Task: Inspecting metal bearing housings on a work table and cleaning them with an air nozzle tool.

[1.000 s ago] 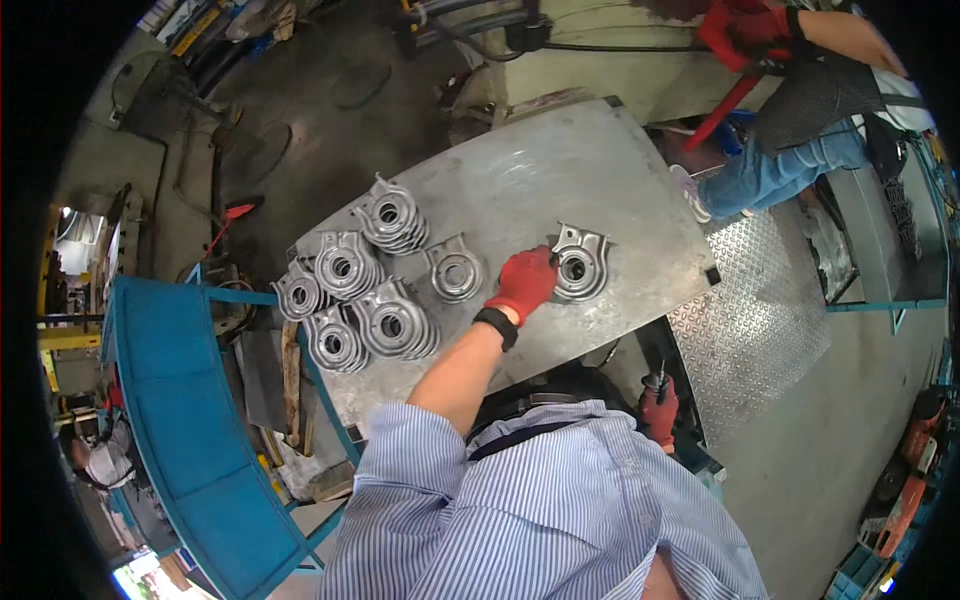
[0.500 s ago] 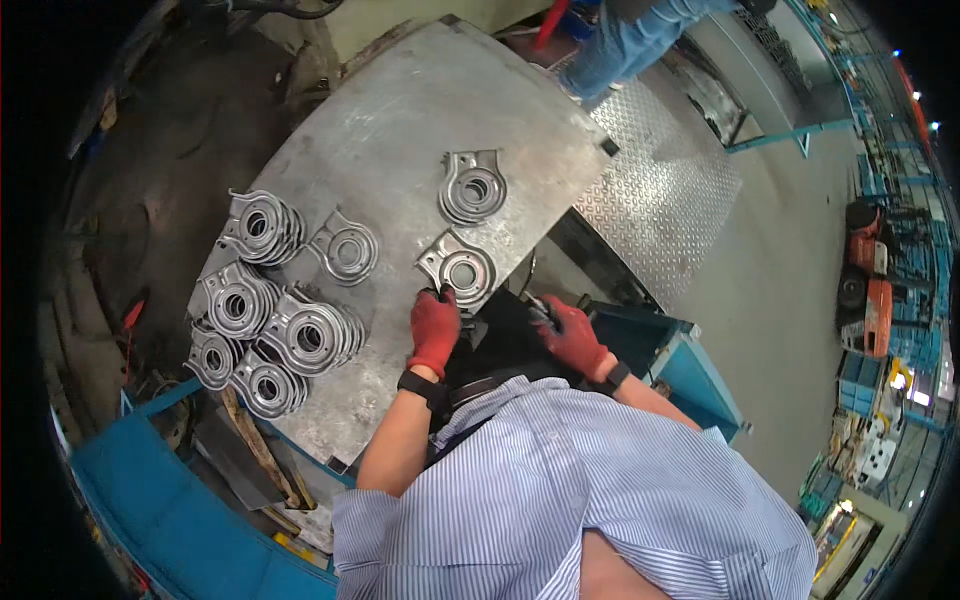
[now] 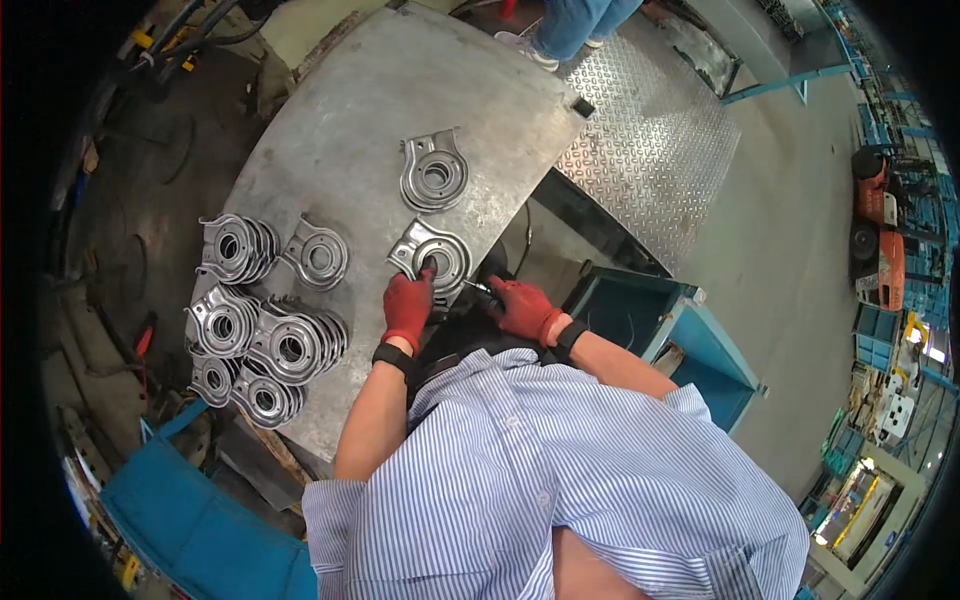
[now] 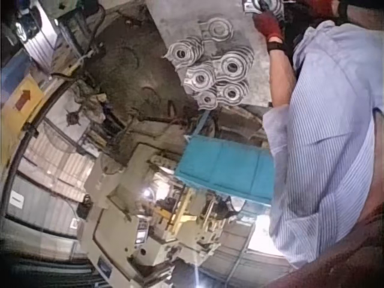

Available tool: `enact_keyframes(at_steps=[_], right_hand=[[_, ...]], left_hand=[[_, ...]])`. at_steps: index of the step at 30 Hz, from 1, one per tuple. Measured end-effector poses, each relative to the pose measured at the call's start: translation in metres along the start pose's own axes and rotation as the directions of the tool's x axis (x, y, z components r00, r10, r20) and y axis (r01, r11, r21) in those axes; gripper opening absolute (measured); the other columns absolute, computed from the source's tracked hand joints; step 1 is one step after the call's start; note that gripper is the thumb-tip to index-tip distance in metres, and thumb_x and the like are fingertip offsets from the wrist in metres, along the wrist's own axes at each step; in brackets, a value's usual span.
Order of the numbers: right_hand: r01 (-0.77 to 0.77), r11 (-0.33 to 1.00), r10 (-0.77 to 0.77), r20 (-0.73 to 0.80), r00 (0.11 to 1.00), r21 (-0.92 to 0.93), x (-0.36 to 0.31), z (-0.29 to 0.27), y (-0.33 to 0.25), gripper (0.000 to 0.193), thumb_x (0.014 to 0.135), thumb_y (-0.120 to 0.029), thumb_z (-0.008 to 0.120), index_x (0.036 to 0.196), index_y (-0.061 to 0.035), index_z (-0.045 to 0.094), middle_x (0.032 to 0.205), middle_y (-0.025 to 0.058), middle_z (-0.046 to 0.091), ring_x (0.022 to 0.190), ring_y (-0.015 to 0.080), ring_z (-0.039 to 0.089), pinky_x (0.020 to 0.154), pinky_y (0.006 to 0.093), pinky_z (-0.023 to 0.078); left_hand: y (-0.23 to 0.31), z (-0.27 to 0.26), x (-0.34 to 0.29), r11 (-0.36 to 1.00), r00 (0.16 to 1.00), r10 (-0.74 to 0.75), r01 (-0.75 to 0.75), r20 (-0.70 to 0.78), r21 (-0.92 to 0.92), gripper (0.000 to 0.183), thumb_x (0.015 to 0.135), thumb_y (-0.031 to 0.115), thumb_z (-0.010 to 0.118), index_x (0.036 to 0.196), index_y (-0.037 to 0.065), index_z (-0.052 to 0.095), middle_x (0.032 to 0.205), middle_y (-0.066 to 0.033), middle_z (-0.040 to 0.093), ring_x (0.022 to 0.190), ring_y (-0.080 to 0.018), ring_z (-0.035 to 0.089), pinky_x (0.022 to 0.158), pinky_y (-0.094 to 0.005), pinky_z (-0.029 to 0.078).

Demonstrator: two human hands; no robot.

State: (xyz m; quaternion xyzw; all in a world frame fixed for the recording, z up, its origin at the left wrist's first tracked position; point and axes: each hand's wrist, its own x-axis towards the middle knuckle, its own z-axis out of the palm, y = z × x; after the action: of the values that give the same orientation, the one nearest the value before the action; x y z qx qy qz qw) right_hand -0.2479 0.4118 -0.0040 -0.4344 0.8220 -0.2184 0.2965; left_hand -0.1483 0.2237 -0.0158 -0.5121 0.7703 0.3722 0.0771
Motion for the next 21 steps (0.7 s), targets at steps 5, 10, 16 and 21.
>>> enact_keyframes(at_steps=[5, 10, 16, 21], right_hand=[[-0.030, 0.999, 0.031, 0.057, 0.998, -0.013, 0.003, 0.008, 0.008, 0.048, 0.076, -0.026, 0.061, 0.114, -0.0002, 0.048, 0.089, 0.0221, 0.061, 0.083, 0.0391, 0.058, 0.072, 0.0450, 0.046], [-0.039, 0.999, 0.039, 0.040, 0.998, 0.016, 0.002, 0.016, 0.009, 0.049, 0.075, -0.025, 0.061, 0.115, 0.0006, 0.048, 0.091, 0.0222, 0.061, 0.085, 0.0385, 0.058, 0.073, 0.0447, 0.047], [-0.101, 0.994, 0.098, 0.085, 0.992, 0.032, 0.003, 0.017, 0.009, 0.053, 0.074, -0.025, 0.061, 0.117, 0.0014, 0.046, 0.094, 0.0234, 0.060, 0.089, 0.0380, 0.058, 0.076, 0.0445, 0.046], [-0.063, 0.994, 0.060, 0.034, 0.998, 0.086, 0.002, 0.025, 0.009, 0.053, 0.074, -0.026, 0.062, 0.116, 0.0014, 0.047, 0.093, 0.0234, 0.061, 0.089, 0.0380, 0.058, 0.076, 0.0443, 0.046]], left_hand=[[0.000, 0.001, 0.002, 0.977, 0.984, 0.175, -0.176, 0.019, 0.122, 0.051, 0.081, 0.043, 0.056, 0.084, -0.007, 0.060, 0.089, -0.0260, 0.060, 0.088, -0.0411, 0.057, 0.077, -0.0462, 0.044], [-0.017, 0.015, 0.011, 0.933, 0.962, 0.270, -0.253, -0.034, 0.256, 0.046, 0.084, 0.040, 0.052, 0.080, -0.004, 0.061, 0.086, -0.0250, 0.059, 0.085, -0.0410, 0.056, 0.076, -0.0460, 0.044], [-0.014, 0.014, 0.008, 0.925, 0.961, 0.276, -0.258, -0.028, 0.279, 0.050, 0.084, 0.044, 0.052, 0.081, -0.005, 0.060, 0.087, -0.0247, 0.058, 0.087, -0.0397, 0.056, 0.077, -0.0444, 0.044], [-0.021, 0.020, 0.012, 0.938, 0.966, 0.258, -0.242, -0.033, 0.247, 0.051, 0.084, 0.045, 0.053, 0.084, -0.006, 0.060, 0.087, -0.0250, 0.058, 0.088, -0.0397, 0.056, 0.079, -0.0442, 0.043]])
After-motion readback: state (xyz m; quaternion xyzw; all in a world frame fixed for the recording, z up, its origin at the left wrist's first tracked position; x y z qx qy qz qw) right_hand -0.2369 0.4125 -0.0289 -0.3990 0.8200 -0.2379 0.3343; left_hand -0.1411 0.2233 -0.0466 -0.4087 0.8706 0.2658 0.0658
